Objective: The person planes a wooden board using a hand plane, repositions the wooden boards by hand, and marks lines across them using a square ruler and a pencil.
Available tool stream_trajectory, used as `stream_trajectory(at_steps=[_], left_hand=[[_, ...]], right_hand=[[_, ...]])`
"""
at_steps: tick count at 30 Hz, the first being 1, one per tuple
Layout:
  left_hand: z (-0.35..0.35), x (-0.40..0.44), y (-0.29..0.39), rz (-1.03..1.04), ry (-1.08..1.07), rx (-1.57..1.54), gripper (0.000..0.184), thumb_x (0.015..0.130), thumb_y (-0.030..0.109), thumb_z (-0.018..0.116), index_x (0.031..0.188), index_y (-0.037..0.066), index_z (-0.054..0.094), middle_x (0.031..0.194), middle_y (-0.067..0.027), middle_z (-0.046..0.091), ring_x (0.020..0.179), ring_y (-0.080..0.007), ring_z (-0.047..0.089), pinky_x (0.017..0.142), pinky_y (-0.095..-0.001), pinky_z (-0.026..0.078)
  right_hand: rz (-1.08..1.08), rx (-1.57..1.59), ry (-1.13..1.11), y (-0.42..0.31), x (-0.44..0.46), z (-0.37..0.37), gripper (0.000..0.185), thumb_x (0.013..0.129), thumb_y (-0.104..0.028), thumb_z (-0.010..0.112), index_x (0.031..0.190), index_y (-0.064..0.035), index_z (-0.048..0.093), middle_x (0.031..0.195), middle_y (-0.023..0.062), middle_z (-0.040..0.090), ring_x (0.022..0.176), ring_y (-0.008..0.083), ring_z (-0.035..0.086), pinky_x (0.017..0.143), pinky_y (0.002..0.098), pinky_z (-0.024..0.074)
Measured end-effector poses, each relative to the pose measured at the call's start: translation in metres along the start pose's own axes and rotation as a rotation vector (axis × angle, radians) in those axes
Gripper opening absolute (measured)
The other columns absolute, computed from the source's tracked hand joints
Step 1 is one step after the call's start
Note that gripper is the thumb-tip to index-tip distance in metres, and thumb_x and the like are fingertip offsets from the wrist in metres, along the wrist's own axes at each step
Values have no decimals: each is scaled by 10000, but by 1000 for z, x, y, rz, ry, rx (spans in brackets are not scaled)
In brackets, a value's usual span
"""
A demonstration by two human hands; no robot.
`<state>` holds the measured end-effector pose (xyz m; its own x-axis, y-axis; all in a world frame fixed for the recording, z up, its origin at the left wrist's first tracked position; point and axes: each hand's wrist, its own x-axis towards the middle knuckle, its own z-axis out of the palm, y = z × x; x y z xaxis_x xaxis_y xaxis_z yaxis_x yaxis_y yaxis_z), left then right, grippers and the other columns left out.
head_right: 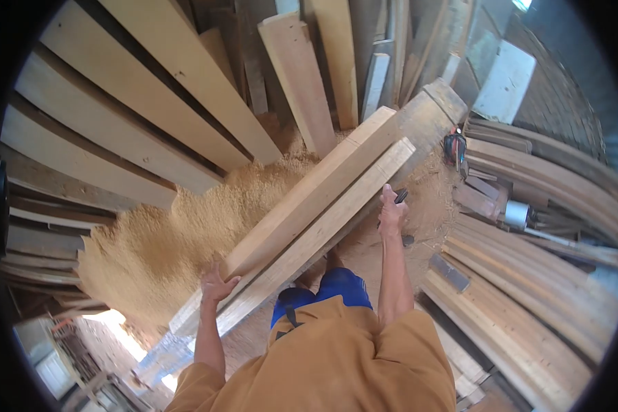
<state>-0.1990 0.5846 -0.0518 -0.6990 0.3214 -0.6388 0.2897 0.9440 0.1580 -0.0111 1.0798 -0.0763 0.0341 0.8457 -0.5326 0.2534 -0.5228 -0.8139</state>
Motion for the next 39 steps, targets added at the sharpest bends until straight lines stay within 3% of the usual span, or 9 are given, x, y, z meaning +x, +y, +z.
stream_trajectory(at_steps=[5,12,14,17,22,35,39], left_hand=[[15,-1,-4,-6,128,32,924,722,592,871,1418,76,550,1356,-201,644,1310,-416,581,1154,-555,397],[3,-1,8,1,177,23,846,621,507,960,1269,78,625,1194,-176,680,1160,-405,637,1049,-546,462],[-8,1,16,-42,113,-54,834,610,497,969,1241,70,630,1198,-174,679,1161,-411,637,1059,-559,459],[-11,4,17,-62,83,-112,834,606,483,975,1240,66,629,1210,-182,673,1163,-418,633,1074,-564,447],[2,3,9,-2,161,25,811,604,459,979,1221,66,630,1225,-207,662,1195,-437,609,1090,-562,427],[0,0,13,-54,71,-35,892,631,476,961,1317,38,596,1329,-243,626,1269,-440,573,1120,-567,406],[5,-2,11,-35,102,-33,898,630,475,961,1321,40,589,1321,-242,627,1257,-450,578,1111,-573,412]], right_hand=[[53,-275,-114,-2,36,9,413,931,-461,789,924,-55,712,643,-31,526,478,59,430,416,258,315],[165,-207,-405,-16,41,3,368,986,-450,739,825,-163,574,635,-66,502,460,53,435,398,245,320],[185,-197,-393,-20,37,5,364,998,-441,729,821,-177,552,626,-74,481,462,46,428,403,238,321],[156,-204,-435,-9,52,-9,300,988,-409,735,931,-134,628,676,-61,531,458,51,447,416,245,349],[175,-244,-433,-3,61,-17,331,984,-429,742,891,-144,600,667,-60,510,464,51,438,418,245,355],[144,-249,-455,-11,51,-9,437,952,-489,771,742,-160,575,605,-55,480,462,76,426,424,258,324],[159,-239,-451,-12,51,-8,422,953,-489,769,779,-147,596,615,-51,495,475,67,437,428,250,337]])
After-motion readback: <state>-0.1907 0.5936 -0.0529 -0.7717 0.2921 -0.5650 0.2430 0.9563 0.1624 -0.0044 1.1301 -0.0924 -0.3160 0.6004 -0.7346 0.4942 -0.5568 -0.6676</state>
